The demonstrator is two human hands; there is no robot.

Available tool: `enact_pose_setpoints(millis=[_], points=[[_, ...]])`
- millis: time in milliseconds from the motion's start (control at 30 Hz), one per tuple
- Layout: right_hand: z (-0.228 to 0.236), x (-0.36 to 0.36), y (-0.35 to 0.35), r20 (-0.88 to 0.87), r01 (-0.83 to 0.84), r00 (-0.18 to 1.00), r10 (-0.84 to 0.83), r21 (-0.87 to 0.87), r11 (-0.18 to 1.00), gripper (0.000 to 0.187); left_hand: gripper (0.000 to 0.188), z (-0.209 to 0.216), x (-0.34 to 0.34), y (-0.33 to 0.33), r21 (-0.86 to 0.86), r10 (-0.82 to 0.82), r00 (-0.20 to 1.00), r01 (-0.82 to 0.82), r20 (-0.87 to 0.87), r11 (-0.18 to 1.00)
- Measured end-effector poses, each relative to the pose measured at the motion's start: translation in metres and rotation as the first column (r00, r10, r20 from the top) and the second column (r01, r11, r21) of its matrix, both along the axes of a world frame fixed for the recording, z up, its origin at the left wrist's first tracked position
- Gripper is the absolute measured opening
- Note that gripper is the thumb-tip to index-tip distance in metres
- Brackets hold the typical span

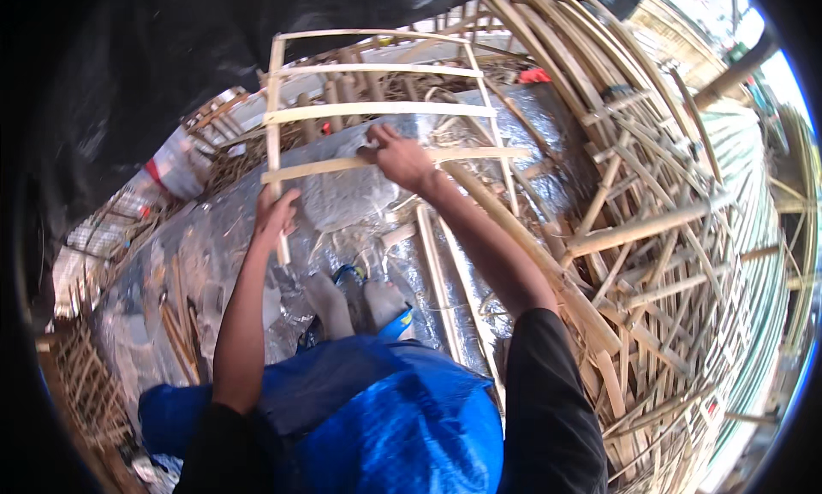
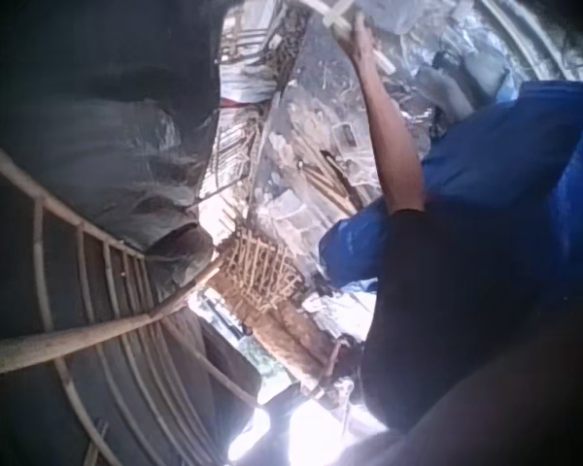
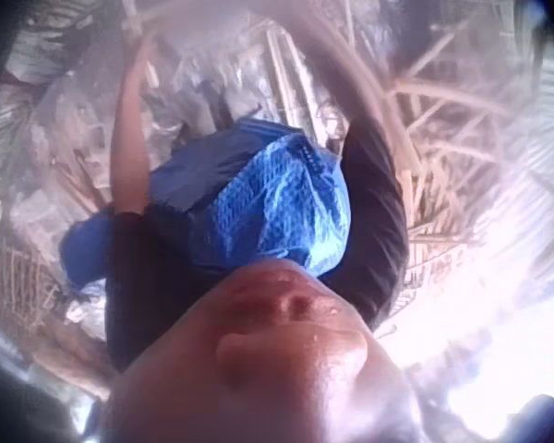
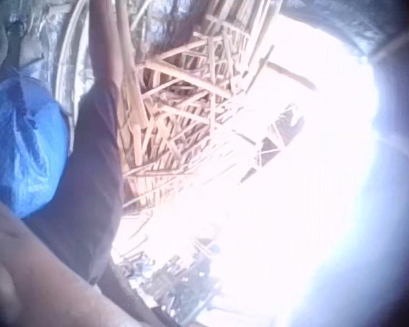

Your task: The person trims a thin bamboo strip using a knife, aligns it onto a rectangular bamboo frame, and secures it by hammering a small nail through the joints.

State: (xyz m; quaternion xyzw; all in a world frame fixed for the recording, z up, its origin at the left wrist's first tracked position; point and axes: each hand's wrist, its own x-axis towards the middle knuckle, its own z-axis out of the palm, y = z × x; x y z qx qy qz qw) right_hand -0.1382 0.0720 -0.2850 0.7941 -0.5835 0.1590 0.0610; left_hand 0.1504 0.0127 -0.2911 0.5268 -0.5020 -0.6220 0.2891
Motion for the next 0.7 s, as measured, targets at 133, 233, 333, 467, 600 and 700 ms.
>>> enact_pose_setpoints(millis=[133,233,333,467,600,700], points=[[-0.012,-0.007,-0.005,0.094,-0.031,0.995,0.033,-0.028,0.999,0.029,0.059,-0.009,0.000,-0.004,0.230,0.118,0.974,-0.072,-0.192,0.971],[-0.022,-0.015,-0.004,0.127,-0.068,0.990,0.069,-0.008,0.998,0.046,0.059,-0.014,-0.013,-0.003,0.156,0.103,0.987,-0.083,-0.127,0.984],[-0.018,-0.011,-0.007,0.197,-0.096,0.973,0.125,-0.150,0.984,0.065,0.057,-0.014,-0.010,-0.006,0.142,0.090,0.989,-0.073,-0.117,0.987],[-0.009,-0.043,0.020,0.515,0.397,0.823,-0.240,-0.219,0.892,0.064,0.055,-0.016,-0.002,-0.006,0.146,0.150,0.982,-0.133,-0.111,0.980],[-0.078,-0.165,0.085,0.289,0.977,0.170,-0.942,-0.172,0.124,0.069,0.055,-0.032,-0.006,-0.008,0.160,0.117,0.983,-0.093,-0.143,0.983],[-0.123,-0.261,0.144,0.280,0.831,0.070,-0.958,0.515,0.211,0.098,0.056,-0.044,-0.021,-0.011,0.223,0.111,0.973,-0.065,-0.200,0.973]])
